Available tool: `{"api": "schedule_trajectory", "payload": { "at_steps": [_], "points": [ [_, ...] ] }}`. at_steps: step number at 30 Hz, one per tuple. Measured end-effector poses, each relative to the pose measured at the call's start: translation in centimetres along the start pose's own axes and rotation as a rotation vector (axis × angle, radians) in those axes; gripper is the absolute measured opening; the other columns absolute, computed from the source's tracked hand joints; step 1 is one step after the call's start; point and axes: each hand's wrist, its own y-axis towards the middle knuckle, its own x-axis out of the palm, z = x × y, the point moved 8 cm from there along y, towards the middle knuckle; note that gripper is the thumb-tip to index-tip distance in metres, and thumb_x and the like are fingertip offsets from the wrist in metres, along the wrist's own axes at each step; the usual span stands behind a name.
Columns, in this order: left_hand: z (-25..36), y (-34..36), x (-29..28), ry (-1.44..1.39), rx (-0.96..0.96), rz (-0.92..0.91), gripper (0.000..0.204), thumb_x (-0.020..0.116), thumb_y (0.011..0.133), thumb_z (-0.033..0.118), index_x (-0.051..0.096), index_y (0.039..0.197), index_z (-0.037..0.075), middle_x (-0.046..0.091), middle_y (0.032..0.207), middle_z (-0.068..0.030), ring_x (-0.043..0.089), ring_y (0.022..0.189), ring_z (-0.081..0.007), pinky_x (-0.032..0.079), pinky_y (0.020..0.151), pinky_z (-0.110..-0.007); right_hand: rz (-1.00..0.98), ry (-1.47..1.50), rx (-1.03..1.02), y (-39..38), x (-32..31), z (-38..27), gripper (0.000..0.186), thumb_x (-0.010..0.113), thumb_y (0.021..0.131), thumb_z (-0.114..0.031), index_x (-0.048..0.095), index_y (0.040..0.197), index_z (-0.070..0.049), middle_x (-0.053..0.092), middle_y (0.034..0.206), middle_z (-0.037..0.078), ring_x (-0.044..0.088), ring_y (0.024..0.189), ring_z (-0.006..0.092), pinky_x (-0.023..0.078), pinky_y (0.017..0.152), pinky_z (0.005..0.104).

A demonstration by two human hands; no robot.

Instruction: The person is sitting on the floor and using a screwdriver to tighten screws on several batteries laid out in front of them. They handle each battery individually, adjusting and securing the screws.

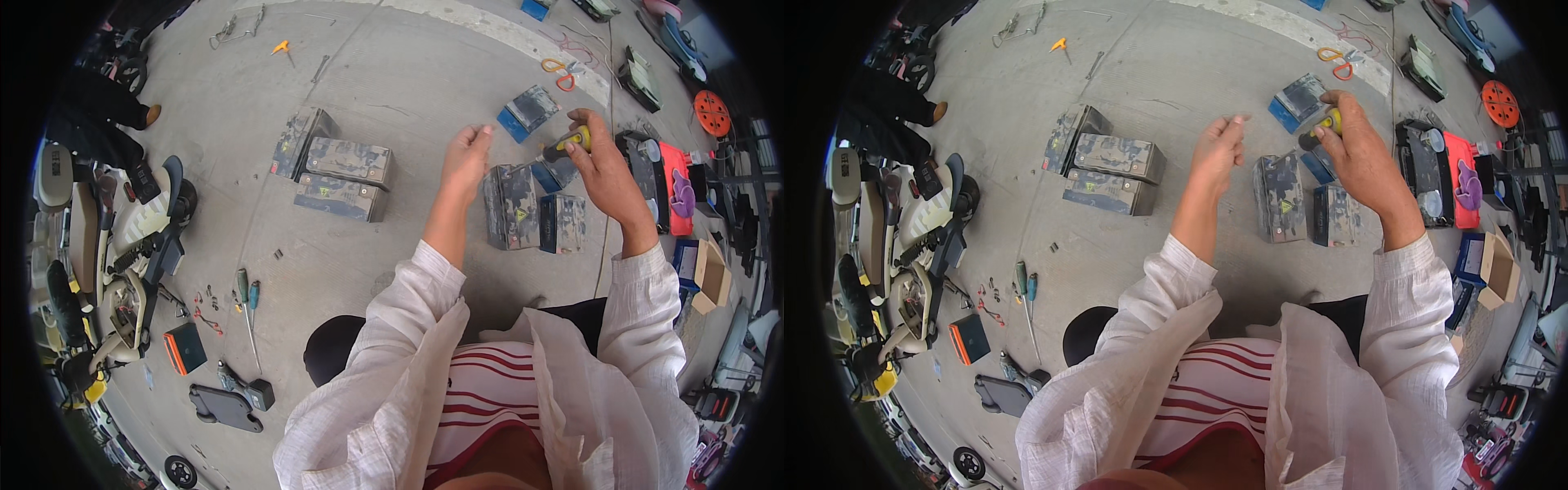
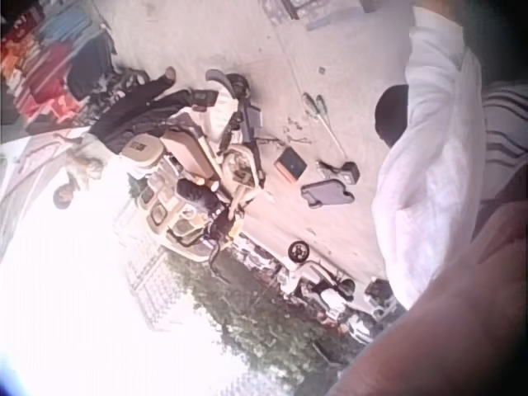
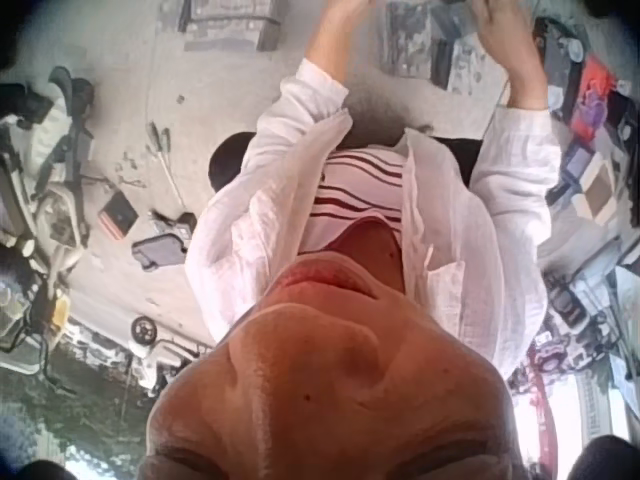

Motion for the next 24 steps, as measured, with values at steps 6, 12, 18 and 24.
{"api": "schedule_trajectory", "payload": {
  "at_steps": [6,12,18,24],
  "points": [
    [4.0,0.3,-13.6,-0.364,0.201,0.487,0.033,0.055,0.101,0.023,0.063,0.121,-0.001,0.049,0.085,0.0,0.046,0.073,-0.011,0.041,0.061,-0.026,-0.178,-0.305,0.131,1.3,1.0,1.3,0.042,0.07,0.091,-0.037,0.049,0.104,-0.003,0.067,0.089,0.021,0.066,0.08,0.0422,0.052,0.069,0.0492],
    [8.3,-4.1,-34.4,0.312,0.33,1.159,0.04,0.054,0.098,0.03,0.068,0.109,-0.005,0.065,0.09,-0.011,0.06,0.069,-0.0247,0.049,0.065,-0.039,-0.12,-0.189,0.044,-0.1,1.5,0.9,0.039,0.067,0.093,-0.037,0.049,0.107,-0.005,0.067,0.081,0.02,0.067,0.071,0.0401,0.052,0.063,0.0464],
    [2.4,-7.8,-45.1,0.757,-0.197,1.196,0.083,0.037,0.098,0.063,0.066,0.108,-0.014,0.069,0.094,-0.0243,0.067,0.073,-0.0348,0.052,0.062,-0.045,-0.119,-0.003,0.15,-1.9,1.5,2.0,0.034,0.067,0.095,-0.026,0.048,0.116,-0.006,0.065,0.079,0.017,0.067,0.068,0.0349,0.05,0.061,0.0418],
    [0.2,-6.2,-46.2,0.421,-0.211,0.876,0.063,0.041,0.095,0.069,0.062,0.096,0.009,0.045,0.066,-0.0011,0.043,0.053,-0.0154,0.039,0.05,-0.033,-0.099,0.042,0.113,-1.9,1.4,2.0,0.035,0.068,0.094,-0.024,0.047,0.117,-0.008,0.063,0.077,0.017,0.065,0.067,0.0341,0.049,0.06,0.041]
  ]
}}
